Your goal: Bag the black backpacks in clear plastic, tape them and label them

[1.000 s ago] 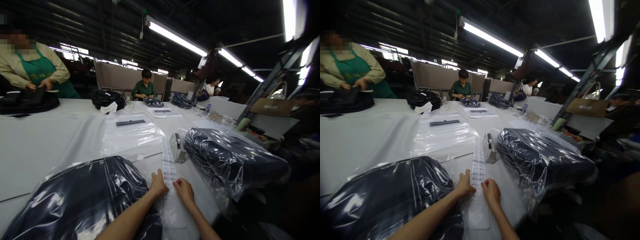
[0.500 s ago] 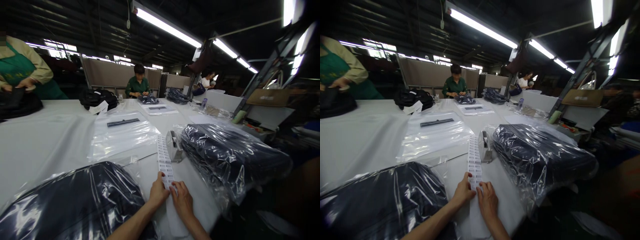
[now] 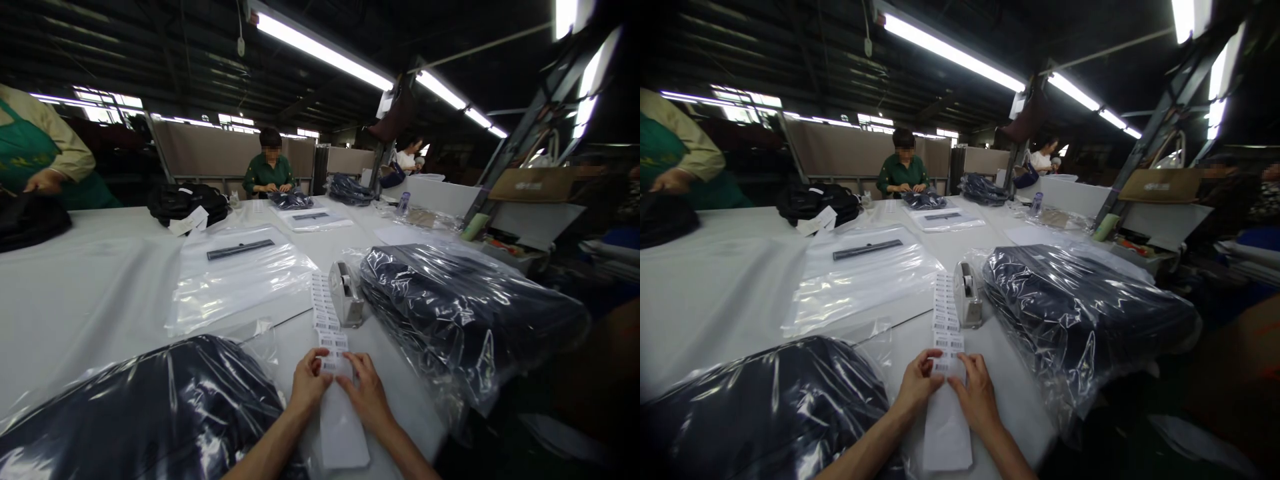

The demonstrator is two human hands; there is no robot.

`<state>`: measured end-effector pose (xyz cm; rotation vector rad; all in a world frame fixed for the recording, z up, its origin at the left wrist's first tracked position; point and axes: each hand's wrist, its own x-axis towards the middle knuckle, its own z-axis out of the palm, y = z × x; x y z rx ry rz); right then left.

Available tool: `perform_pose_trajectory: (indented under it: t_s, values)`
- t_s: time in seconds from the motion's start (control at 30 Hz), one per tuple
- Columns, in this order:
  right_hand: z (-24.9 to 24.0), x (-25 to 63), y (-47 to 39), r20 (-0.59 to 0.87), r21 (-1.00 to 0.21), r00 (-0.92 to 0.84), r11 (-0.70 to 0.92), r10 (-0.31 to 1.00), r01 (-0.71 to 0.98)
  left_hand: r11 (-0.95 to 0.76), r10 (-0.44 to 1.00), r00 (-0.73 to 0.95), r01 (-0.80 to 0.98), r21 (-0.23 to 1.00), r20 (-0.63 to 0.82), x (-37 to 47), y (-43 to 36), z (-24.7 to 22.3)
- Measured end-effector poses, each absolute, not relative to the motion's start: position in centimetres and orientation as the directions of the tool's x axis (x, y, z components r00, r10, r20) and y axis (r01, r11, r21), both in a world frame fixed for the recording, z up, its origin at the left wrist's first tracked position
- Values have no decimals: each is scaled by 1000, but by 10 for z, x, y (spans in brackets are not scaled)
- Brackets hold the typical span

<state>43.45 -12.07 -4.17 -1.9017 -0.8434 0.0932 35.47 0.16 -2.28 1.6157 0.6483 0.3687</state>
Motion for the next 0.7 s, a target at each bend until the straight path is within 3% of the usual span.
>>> perform_pose_trajectory:
  t_s: [0.13, 0.23, 0.37, 0.53, 0.7]
  values:
    - [-48, 434, -119, 100, -983, 824, -72, 558, 169, 9, 514, 848, 144, 990, -128, 353, -1, -18]
    - [-50, 434, -121, 51, -999, 800, 41, 598, 33, -29, 526, 840, 173, 984, -132, 352, 1, -18]
    - [-50, 438, -127, 89, -994, 797, 8, 598, 105, -211, 581, 812, 218, 953, -57, 350, 5, -19]
    - [-34, 446, -130, 276, -869, 748, -176, 604, 462, -428, 565, 823, 230, 874, 60, 349, 8, -12]
    - [-23, 455, -119, 332, -795, 667, -183, 667, 579, -536, 505, 859, 237, 810, 83, 348, 9, -7]
